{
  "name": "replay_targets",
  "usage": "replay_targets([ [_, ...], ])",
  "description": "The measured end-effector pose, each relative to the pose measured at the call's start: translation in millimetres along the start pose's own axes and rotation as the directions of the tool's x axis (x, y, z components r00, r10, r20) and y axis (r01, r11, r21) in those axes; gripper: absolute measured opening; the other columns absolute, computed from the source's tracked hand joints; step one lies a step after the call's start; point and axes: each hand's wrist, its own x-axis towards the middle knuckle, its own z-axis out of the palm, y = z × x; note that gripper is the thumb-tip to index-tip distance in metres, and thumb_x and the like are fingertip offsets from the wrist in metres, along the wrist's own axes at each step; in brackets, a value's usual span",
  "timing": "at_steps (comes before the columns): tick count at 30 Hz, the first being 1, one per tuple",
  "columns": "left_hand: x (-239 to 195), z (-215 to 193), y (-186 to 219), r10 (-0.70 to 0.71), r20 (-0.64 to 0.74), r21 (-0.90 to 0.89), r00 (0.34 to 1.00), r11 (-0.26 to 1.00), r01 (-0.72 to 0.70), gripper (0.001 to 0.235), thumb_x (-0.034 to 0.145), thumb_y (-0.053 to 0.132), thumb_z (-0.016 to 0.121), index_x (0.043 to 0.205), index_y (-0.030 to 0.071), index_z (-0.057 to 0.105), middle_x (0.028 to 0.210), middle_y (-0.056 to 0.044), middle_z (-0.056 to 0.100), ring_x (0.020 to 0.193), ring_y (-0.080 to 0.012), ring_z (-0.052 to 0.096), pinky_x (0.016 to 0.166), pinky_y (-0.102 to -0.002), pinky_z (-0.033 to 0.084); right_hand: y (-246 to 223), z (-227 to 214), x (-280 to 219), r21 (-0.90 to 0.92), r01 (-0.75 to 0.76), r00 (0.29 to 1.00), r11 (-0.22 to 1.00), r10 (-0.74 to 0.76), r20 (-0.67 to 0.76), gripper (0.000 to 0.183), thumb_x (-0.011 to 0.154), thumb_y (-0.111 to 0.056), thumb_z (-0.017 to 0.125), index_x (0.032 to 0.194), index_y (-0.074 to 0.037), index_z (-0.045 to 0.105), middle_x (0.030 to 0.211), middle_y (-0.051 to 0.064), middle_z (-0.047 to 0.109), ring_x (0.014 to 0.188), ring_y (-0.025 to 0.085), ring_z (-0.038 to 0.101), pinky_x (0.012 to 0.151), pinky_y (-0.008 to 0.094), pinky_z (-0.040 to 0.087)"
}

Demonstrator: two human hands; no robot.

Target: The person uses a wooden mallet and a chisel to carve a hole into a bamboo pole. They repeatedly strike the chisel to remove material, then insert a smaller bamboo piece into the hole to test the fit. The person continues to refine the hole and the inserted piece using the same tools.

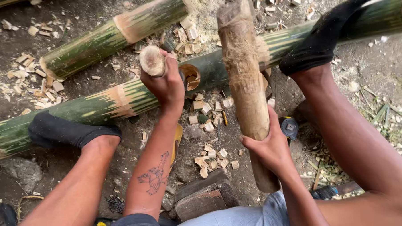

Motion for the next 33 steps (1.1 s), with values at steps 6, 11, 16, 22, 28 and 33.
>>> replay_targets([
  [6,-5.4,10.2,-38.3,0.229,0.222,0.103,0.948,0.961,-0.257,0.013,0.091,0.010,0.068,0.101,0.003,0.066,0.084,-0.009,0.073,0.076,-0.0201,0.076,0.067,-0.033,0.065,1.8,6.7,-4.6,-0.058,-0.096,0.994,0.994,0.098,0.040,0.113,0.063,-0.027,0.085,0.159,-0.021,0.024,0.130,0.021,0.066,0.116,0.031,0.069,0.097,0.041,0.054],
  [11,11.2,41.2,-80.3,0.365,0.228,0.287,0.903,0.861,-0.421,0.018,0.086,0.012,0.073,0.099,0.005,0.062,0.085,-0.010,0.069,0.075,-0.0211,0.072,0.067,-0.032,0.062,-10.4,14.1,3.0,-0.094,-0.064,0.995,0.994,0.071,0.068,0.115,0.064,-0.030,0.086,0.159,-0.021,0.022,0.127,0.024,0.067,0.115,0.033,0.069,0.098,0.042,0.053],
  [16,33.5,20.9,-55.8,-0.067,-0.123,-0.117,0.990,0.992,0.053,0.013,0.078,0.007,0.066,0.091,0.006,0.067,0.078,-0.008,0.069,0.069,-0.0197,0.067,0.064,-0.036,0.059,-3.6,25.7,-2.0,-0.071,-0.108,0.988,0.992,0.115,0.099,0.114,0.062,-0.030,0.084,0.159,-0.020,0.026,0.124,0.024,0.070,0.109,0.034,0.072,0.094,0.042,0.056],
  [22,29.5,-47.4,14.6,-0.001,0.111,-0.445,0.994,0.894,0.051,0.009,0.086,0.001,0.066,0.093,0.004,0.062,0.090,-0.007,0.063,0.076,-0.0209,0.061,0.078,-0.039,0.055,9.3,30.6,9.0,-0.081,-0.071,0.995,0.994,0.076,0.065,0.115,0.063,-0.030,0.087,0.159,-0.016,0.025,0.126,0.024,0.067,0.111,0.033,0.070,0.094,0.041,0.056],
  [28,-39.6,-17.6,-6.6,-0.570,0.359,0.421,0.739,0.806,0.416,0.057,0.076,0.020,0.069,0.128,0.005,0.052,0.115,-0.013,0.065,0.104,-0.0282,0.066,0.091,-0.043,0.055,11.3,18.6,31.7,0.178,-0.006,0.990,0.984,-0.020,0.141,0.105,0.064,-0.019,0.088,0.153,-0.007,0.035,0.127,0.016,0.065,0.107,0.024,0.068,0.086,0.037,0.058],
  [33,-140.9,-15.0,-80.6,-0.687,0.341,0.715,0.642,0.633,0.297,0.073,0.086,0.032,0.079,0.129,-0.008,0.037,0.130,-0.025,0.039,0.116,-0.0410,0.053,0.101,-0.054,0.046,26.1,10.3,32.8,0.237,0.049,0.990,0.970,-0.079,0.119,0.102,0.068,-0.018,0.087,0.154,-0.005,0.034,0.127,0.014,0.064,0.108,0.021,0.065,0.089,0.034,0.056],
])
